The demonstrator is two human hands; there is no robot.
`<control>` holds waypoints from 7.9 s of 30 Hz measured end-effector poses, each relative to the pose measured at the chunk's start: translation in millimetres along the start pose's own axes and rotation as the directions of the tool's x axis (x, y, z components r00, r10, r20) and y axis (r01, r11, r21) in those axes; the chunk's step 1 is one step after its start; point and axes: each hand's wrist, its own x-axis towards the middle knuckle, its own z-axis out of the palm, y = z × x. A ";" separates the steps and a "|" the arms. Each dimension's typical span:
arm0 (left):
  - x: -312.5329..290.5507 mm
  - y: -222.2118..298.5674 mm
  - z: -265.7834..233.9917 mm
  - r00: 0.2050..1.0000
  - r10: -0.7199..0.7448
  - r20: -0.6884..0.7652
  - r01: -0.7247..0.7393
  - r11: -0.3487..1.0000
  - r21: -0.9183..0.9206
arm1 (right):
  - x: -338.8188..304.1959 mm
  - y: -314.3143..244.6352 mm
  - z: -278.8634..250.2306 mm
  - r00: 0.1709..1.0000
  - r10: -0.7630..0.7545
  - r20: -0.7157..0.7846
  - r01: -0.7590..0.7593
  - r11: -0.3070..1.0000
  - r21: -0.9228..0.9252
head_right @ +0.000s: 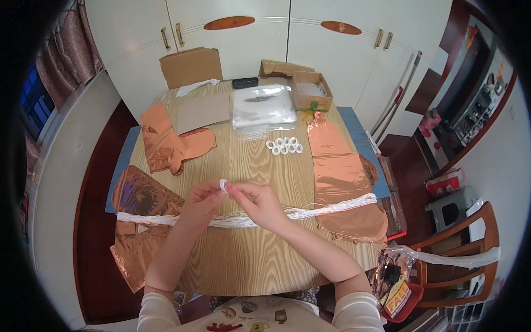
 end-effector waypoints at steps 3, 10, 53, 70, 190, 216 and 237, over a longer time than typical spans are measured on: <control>2.3 1.4 2.4 0.999 0.038 0.005 -0.038 0.997 0.063 | 0.2 -5.2 1.5 0.997 0.083 -0.002 -0.083 0.995 0.052; 3.9 -5.3 1.9 0.990 0.137 -0.013 -0.118 0.895 0.431 | -1.8 1.0 1.1 0.995 0.048 -0.084 -0.051 0.998 -0.025; -3.9 8.5 1.3 0.963 -0.267 -0.033 0.248 0.928 -0.277 | 3.2 25.6 -8.9 0.999 -0.030 0.039 0.036 0.989 -0.140; 0.2 8.8 9.1 0.999 0.003 -0.038 0.002 0.990 0.142 | -0.1 -6.4 -7.9 0.913 -0.406 0.043 0.366 0.766 -0.528; 9.0 -29.2 -30.1 0.965 -0.026 0.260 -0.234 0.354 0.905 | -1.5 41.8 -22.1 0.972 0.039 0.233 0.068 0.898 -0.435; 4.9 17.5 -0.5 0.957 0.073 0.280 -0.234 0.764 0.601 | 3.6 -8.9 -29.1 0.829 0.172 0.532 -0.109 0.983 -0.149; 21.2 17.9 -23.2 0.848 0.484 -0.215 -0.184 0.650 0.737 | 15.5 34.5 -19.9 0.880 -0.068 0.471 0.097 0.995 -0.038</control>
